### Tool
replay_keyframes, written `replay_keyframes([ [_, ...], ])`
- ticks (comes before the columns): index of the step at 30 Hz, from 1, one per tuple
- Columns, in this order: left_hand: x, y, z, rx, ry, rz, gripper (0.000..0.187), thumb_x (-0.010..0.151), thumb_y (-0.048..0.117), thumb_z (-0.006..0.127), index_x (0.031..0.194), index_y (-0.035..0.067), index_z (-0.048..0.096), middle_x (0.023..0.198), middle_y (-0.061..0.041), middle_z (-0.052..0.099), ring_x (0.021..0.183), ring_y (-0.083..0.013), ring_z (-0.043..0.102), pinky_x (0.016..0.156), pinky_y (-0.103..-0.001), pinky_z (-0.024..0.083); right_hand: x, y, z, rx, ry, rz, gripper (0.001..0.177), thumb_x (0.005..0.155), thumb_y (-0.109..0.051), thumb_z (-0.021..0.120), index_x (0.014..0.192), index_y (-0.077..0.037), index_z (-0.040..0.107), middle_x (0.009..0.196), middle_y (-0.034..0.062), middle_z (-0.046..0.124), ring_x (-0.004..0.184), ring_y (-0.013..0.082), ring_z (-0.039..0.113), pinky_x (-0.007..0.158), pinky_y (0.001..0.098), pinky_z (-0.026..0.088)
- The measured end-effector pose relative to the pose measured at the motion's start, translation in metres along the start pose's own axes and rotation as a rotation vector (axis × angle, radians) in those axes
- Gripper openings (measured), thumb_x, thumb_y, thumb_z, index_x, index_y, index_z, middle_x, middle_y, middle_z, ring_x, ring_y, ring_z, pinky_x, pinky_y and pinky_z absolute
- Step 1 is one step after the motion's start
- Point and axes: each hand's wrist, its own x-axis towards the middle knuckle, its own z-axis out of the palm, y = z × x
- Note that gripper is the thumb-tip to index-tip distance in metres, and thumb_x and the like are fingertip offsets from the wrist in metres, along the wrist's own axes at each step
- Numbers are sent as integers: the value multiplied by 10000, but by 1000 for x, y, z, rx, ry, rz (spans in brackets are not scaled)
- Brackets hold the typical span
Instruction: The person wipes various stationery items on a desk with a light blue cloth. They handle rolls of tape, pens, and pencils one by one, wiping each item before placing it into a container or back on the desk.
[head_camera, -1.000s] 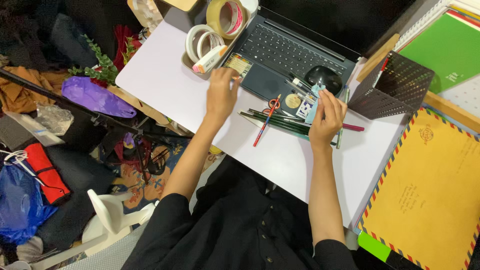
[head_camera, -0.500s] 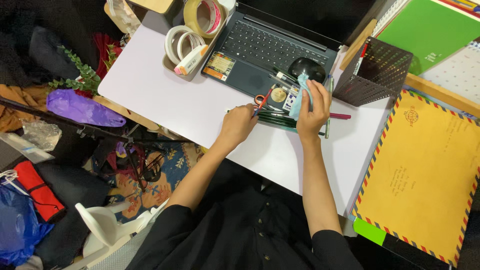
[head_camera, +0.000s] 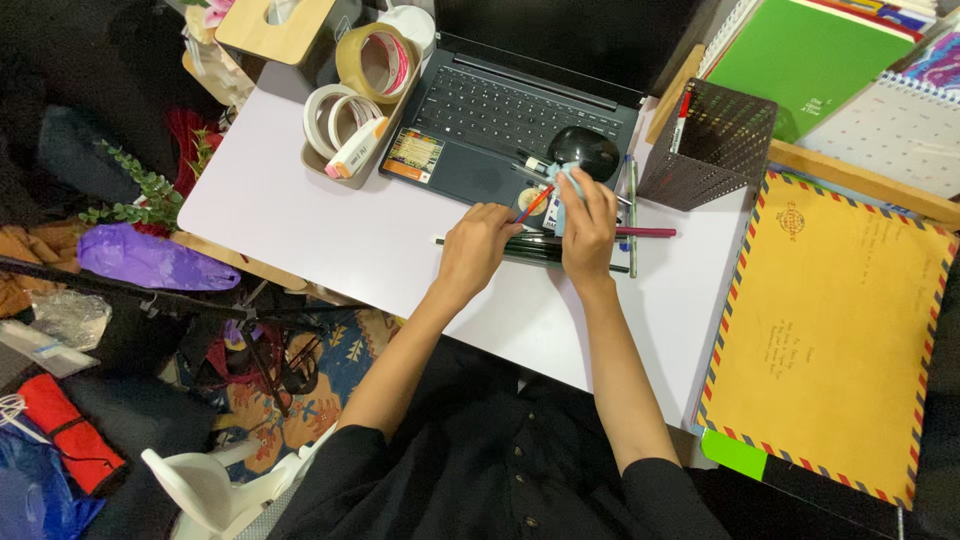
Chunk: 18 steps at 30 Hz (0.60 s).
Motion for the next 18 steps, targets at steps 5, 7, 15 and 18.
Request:
replay_keyframes([
  [5,-4,6,4,-104,9,-30,119,927,146,704,942,29,695,876,-91,675,853,-292,639,730,-418,510,-4,17,9,505,101,435,291,1083,-135,620,1348,-24,662,1280,82,648,1141,168,628,994,324,516],
  [7,-4,6,8,-120,25,-17,117,929,137,706,959,24,692,865,-102,665,847,-297,637,727,-420,507,-7,23,15,915,71,733,357,1067,-198,617,1370,-9,636,1210,27,669,1039,77,629,925,264,507],
  [15,1,-2,38,-122,62,83,103,940,117,698,958,19,670,887,-136,659,855,-349,620,765,-440,502,-14,30,23,1198,-29,835,281,1092,-282,571,1167,-27,665,929,-10,675,771,47,603,706,227,517],
  [18,-3,-1,48,-123,31,69,124,936,124,688,979,13,654,925,-140,661,897,-349,631,736,-442,494,-14,31,20,1206,22,849,287,1081,-298,588,1139,-27,666,920,-2,671,771,50,605,700,224,514],
])
